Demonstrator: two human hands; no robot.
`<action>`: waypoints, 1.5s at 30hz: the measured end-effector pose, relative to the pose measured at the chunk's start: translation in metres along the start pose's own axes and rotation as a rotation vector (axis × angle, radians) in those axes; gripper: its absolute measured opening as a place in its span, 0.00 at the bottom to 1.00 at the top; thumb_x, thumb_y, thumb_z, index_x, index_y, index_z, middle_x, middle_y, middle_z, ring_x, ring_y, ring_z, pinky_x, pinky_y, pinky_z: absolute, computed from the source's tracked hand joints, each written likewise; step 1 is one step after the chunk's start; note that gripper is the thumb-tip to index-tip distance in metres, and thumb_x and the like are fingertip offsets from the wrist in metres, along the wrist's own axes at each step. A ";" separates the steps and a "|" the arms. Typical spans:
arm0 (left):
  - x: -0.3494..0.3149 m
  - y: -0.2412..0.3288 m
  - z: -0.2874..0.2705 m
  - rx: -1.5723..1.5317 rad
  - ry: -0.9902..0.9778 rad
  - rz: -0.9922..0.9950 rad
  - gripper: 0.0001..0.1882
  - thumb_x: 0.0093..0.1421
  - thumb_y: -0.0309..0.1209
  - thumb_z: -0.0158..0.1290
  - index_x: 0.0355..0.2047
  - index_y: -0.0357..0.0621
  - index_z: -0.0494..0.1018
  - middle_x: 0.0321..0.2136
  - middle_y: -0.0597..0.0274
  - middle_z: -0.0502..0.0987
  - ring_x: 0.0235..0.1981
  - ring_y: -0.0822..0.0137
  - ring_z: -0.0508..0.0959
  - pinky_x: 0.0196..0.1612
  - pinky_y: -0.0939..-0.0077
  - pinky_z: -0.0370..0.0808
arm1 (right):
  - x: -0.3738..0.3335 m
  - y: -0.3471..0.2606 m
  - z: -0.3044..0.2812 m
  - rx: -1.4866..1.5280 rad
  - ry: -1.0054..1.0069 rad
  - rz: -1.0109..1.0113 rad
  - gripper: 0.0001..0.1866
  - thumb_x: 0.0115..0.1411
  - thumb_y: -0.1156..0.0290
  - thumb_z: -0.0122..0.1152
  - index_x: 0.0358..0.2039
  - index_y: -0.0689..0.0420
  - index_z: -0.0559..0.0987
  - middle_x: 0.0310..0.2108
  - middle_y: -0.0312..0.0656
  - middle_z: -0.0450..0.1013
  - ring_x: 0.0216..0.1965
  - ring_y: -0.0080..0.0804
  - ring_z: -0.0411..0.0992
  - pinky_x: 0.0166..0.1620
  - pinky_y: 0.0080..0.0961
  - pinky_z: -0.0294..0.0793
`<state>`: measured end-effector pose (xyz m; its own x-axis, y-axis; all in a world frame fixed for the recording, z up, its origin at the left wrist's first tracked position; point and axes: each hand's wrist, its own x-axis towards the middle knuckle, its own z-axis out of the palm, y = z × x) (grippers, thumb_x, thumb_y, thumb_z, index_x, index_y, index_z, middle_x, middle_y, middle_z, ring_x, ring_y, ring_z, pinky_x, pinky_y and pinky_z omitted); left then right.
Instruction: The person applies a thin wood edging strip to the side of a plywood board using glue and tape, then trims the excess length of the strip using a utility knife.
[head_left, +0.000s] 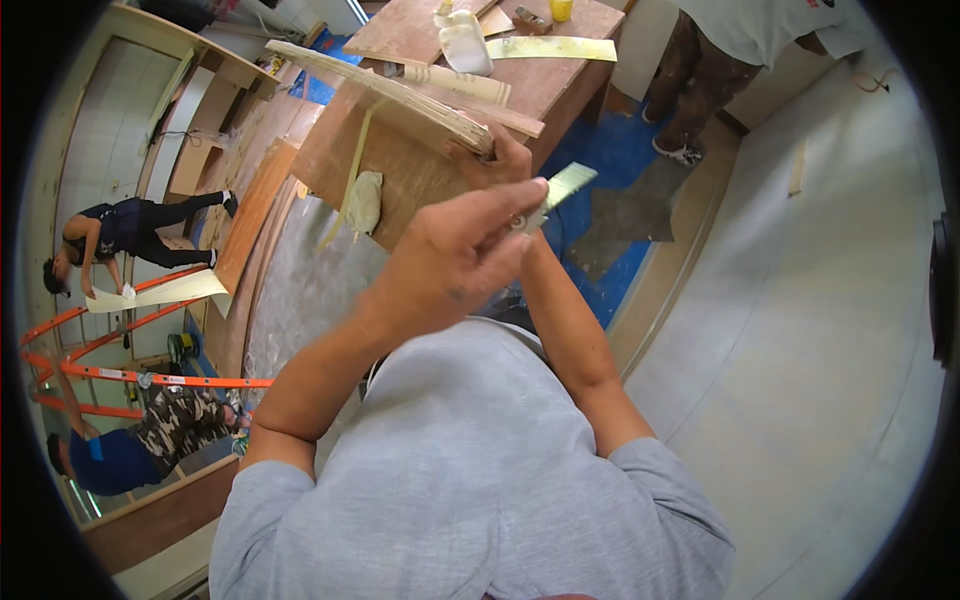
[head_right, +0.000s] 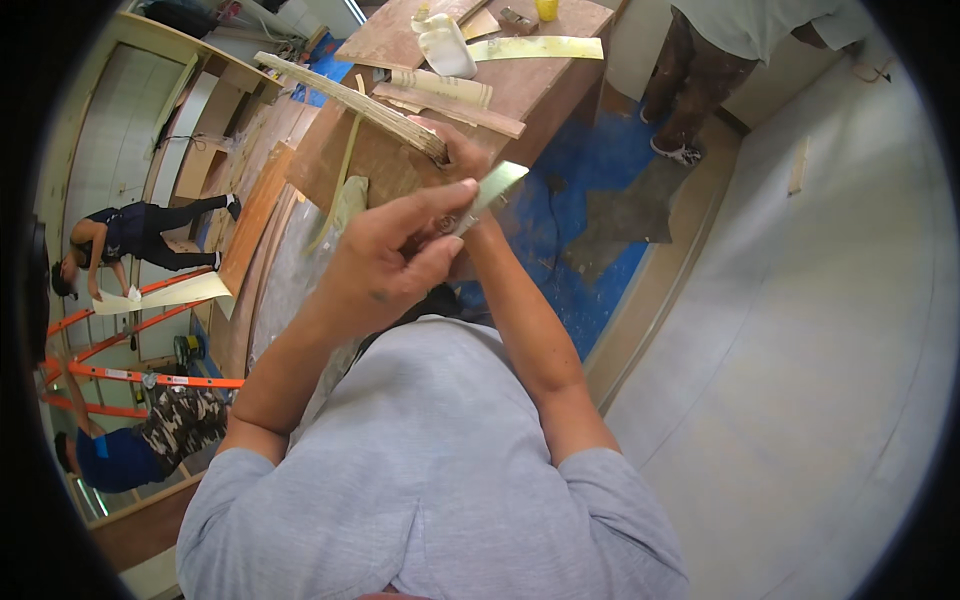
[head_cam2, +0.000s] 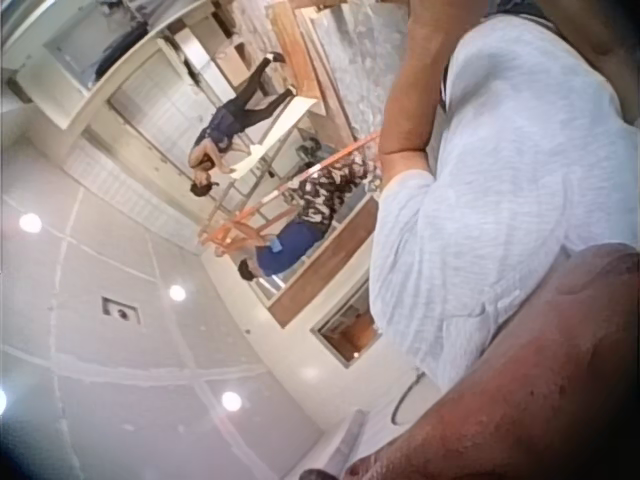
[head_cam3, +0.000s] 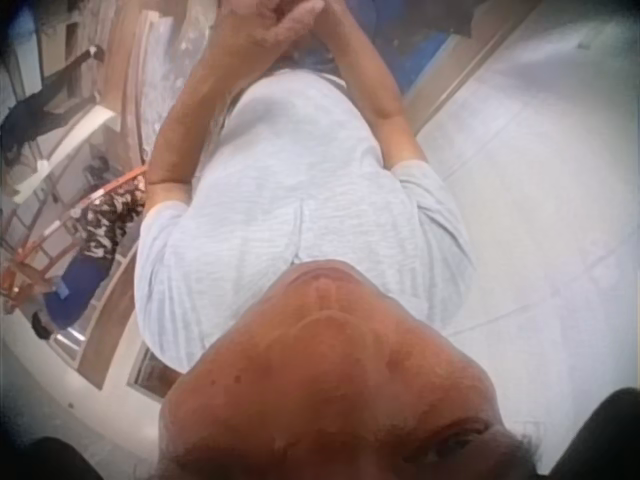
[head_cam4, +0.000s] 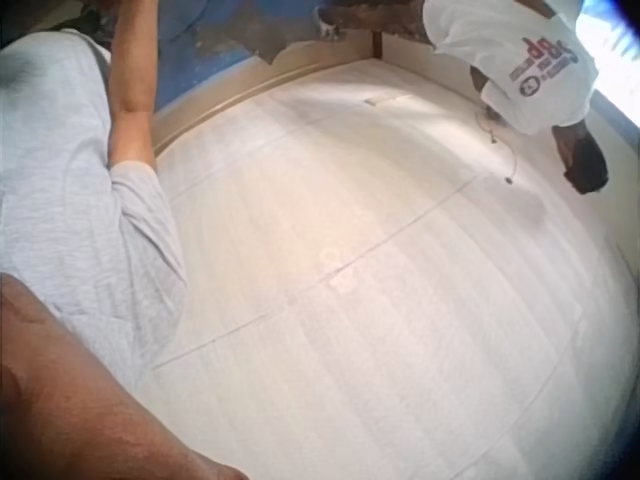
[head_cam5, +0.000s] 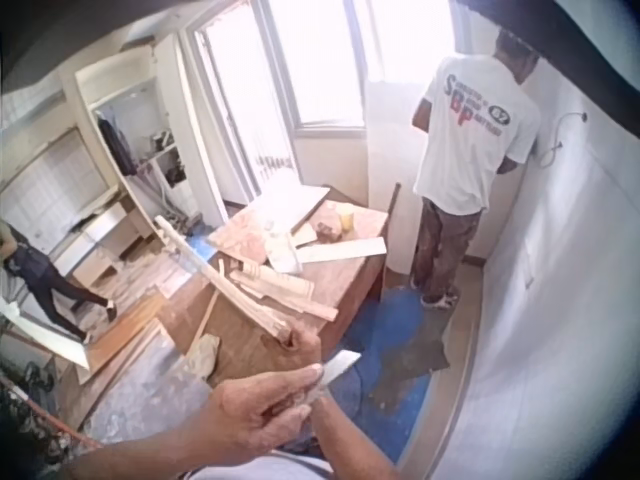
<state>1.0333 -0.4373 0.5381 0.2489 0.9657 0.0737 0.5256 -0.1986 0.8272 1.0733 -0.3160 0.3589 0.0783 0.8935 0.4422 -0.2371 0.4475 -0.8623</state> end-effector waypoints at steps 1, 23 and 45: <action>0.000 -0.003 -0.006 -0.051 0.047 -0.042 0.24 0.67 0.23 0.55 0.64 0.41 0.71 0.32 0.66 0.77 0.27 0.80 0.71 0.31 0.81 0.71 | 0.001 -0.002 -0.002 0.017 -0.020 0.062 0.23 0.53 0.78 0.74 0.52 0.54 0.84 0.36 0.40 0.84 0.33 0.23 0.79 0.39 0.25 0.79; -0.063 -0.221 -0.073 -0.543 -0.027 -0.436 0.23 0.64 0.26 0.60 0.57 0.30 0.71 0.26 0.68 0.75 0.17 0.80 0.70 0.18 0.82 0.67 | 0.059 -0.016 -0.026 0.126 0.041 0.117 0.14 0.65 0.74 0.68 0.50 0.63 0.80 0.41 0.38 0.82 0.39 0.20 0.77 0.42 0.22 0.79; -0.060 -0.318 -0.191 -0.474 -0.494 -0.297 0.25 0.58 0.28 0.63 0.54 0.29 0.74 0.24 0.65 0.75 0.15 0.76 0.72 0.20 0.78 0.68 | 0.059 -0.032 -0.001 -0.083 0.345 0.173 0.16 0.68 0.60 0.64 0.48 0.59 0.80 0.42 0.37 0.78 0.43 0.26 0.75 0.46 0.27 0.75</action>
<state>0.6956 -0.4004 0.3772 0.5463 0.7575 -0.3574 0.2490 0.2605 0.9328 1.0869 -0.2772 0.4125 0.3684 0.9097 0.1918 -0.1972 0.2780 -0.9401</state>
